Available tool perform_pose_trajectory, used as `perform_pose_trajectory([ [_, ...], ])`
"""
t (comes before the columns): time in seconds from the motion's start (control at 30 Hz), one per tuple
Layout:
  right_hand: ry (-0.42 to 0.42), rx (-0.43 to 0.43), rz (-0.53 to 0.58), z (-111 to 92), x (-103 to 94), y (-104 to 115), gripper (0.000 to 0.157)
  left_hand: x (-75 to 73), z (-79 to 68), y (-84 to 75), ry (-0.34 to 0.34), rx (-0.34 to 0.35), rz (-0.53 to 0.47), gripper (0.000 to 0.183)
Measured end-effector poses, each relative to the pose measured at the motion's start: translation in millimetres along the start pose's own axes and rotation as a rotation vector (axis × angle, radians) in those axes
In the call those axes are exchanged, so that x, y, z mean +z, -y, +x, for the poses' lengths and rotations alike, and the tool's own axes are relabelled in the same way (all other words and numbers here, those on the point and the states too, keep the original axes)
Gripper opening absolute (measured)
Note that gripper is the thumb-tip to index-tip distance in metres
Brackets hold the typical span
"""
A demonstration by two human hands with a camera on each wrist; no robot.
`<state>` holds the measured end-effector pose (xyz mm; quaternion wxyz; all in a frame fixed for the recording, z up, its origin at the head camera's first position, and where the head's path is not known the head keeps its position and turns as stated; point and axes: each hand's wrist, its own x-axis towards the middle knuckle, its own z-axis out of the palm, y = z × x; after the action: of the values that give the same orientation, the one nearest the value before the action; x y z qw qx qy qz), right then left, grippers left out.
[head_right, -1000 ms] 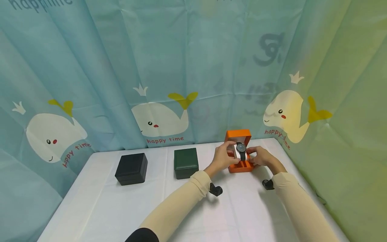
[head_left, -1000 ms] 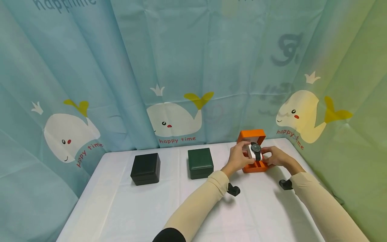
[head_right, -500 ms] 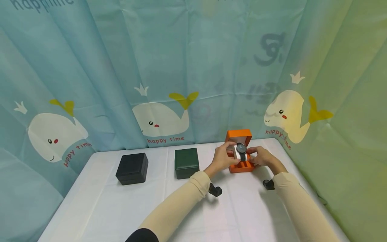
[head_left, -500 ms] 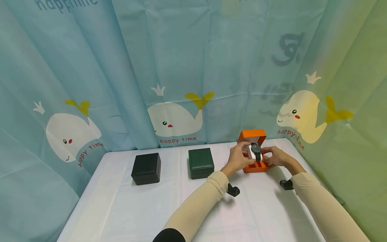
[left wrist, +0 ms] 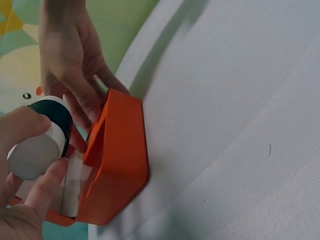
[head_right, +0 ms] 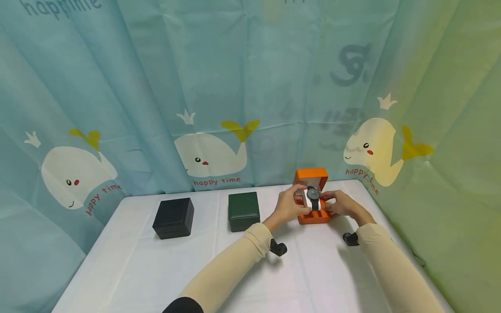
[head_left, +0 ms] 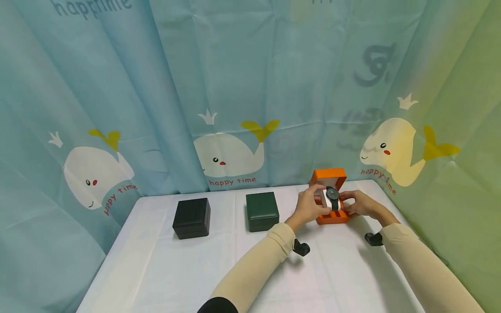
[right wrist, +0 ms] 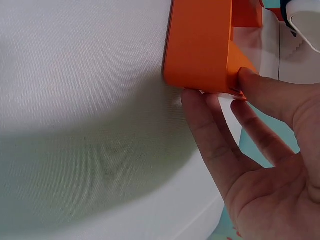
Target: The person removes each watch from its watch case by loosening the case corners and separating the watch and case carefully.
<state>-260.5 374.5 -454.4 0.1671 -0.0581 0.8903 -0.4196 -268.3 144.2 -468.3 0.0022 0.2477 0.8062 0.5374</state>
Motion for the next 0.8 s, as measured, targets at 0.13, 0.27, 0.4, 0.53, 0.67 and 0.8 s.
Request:
perform_pose_trajectory([
  [0.13, 0.006, -0.011, -0.005, -1.4, -0.2, -0.3, 0.059, -1.8, -1.7, -0.8, 0.004, -0.003, -0.010, 0.064],
  [0.27, 0.007, -0.039, 0.002, -2.2, 0.9, -0.6, 0.059, -2.6, -2.9, -2.3, 0.016, -0.015, -0.028, 0.064],
  [0.4, 0.012, -0.068, 0.029, -5.6, 0.4, 1.3, 0.060, -2.9, -4.1, -4.2, 0.020, -0.012, -0.028, 0.063],
  [0.53, 0.016, -0.092, 0.037, -11.9, -2.7, 7.0, 0.060, -3.1, -4.4, -5.4, 0.017, -0.004, -0.030, 0.062],
  [0.67, 0.007, -0.140, 0.010, -17.1, -6.8, 11.0, 0.059, -3.1, -4.3, -5.7, 0.010, 0.002, -0.033, 0.063],
  [0.8, -0.023, -0.197, -0.004, -23.0, -11.0, 13.1, 0.059, -4.1, -5.4, -6.8, 0.014, 0.019, -0.019, 0.063],
])
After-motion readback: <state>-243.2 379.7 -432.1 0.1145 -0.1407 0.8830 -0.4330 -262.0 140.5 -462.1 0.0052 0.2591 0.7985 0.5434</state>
